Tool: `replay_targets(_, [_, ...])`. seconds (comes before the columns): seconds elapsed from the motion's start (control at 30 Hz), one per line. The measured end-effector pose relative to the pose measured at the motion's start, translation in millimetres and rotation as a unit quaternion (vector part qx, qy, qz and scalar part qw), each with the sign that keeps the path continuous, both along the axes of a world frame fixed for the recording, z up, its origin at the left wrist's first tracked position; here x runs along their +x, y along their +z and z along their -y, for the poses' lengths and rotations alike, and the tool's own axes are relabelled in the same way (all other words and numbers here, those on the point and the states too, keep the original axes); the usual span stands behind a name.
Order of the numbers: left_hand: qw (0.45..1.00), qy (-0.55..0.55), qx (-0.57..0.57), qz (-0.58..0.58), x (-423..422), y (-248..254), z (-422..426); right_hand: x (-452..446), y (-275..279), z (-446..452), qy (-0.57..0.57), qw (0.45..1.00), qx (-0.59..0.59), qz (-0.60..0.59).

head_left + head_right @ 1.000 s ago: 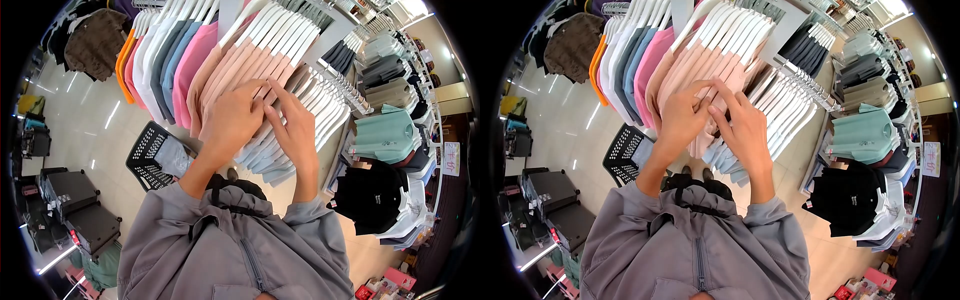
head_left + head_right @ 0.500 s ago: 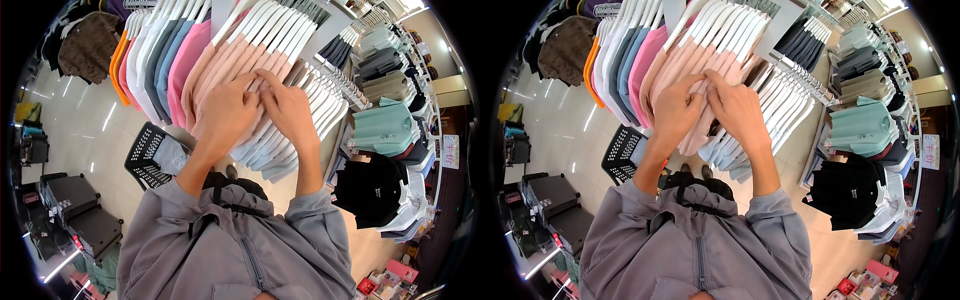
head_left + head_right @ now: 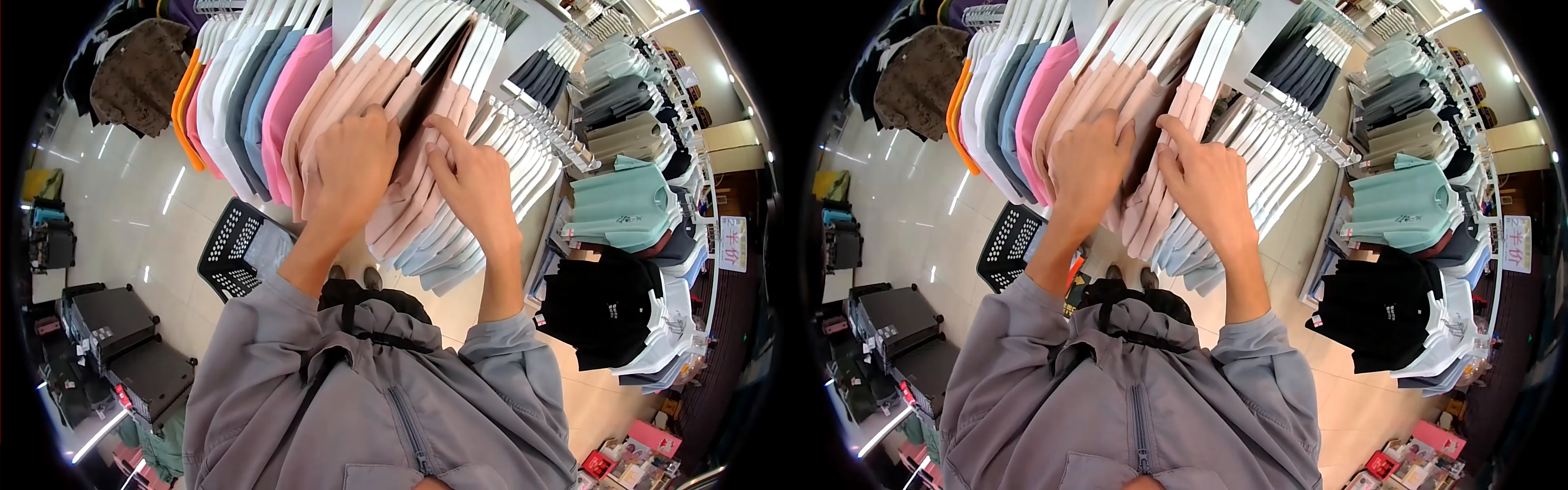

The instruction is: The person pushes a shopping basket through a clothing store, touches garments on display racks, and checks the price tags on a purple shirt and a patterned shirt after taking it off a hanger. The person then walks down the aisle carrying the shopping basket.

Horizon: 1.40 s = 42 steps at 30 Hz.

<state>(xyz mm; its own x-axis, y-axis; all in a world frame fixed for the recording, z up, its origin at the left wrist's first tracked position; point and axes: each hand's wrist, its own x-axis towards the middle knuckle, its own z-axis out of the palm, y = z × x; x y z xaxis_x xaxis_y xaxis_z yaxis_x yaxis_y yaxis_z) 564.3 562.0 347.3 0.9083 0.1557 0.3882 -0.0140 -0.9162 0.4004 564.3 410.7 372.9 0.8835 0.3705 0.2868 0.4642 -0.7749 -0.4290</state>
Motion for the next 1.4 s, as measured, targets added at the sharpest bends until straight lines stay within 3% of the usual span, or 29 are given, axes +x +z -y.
replay_targets(0.63, [0.998, -0.020, -0.061, 0.025, -17.6, 28.6, -32.1, -8.5, 0.9, 0.8, 0.003, 0.994, 0.112, -0.014])
replay_targets(0.73, [0.997, -0.038, -0.070, 0.003, -15.5, 35.2, -37.6, -7.4, -5.5, 0.5, 0.006, 0.992, 0.124, 0.000])
replay_targets(0.8, [0.994, -0.020, -0.079, -0.075, -17.5, 46.8, -39.5, -7.3, -7.2, 0.1, 0.017, 0.990, 0.138, 0.012])
replay_targets(1.0, [0.992, -0.026, -0.097, -0.078, -21.2, 52.9, -45.2, -8.0, -2.6, -0.4, 0.005, 0.993, 0.119, -0.007])
replay_targets(1.4, [0.997, 0.078, -0.014, 0.008, -38.5, 75.8, -52.1, -3.0, -10.6, -1.5, 0.027, 0.988, 0.150, 0.037])
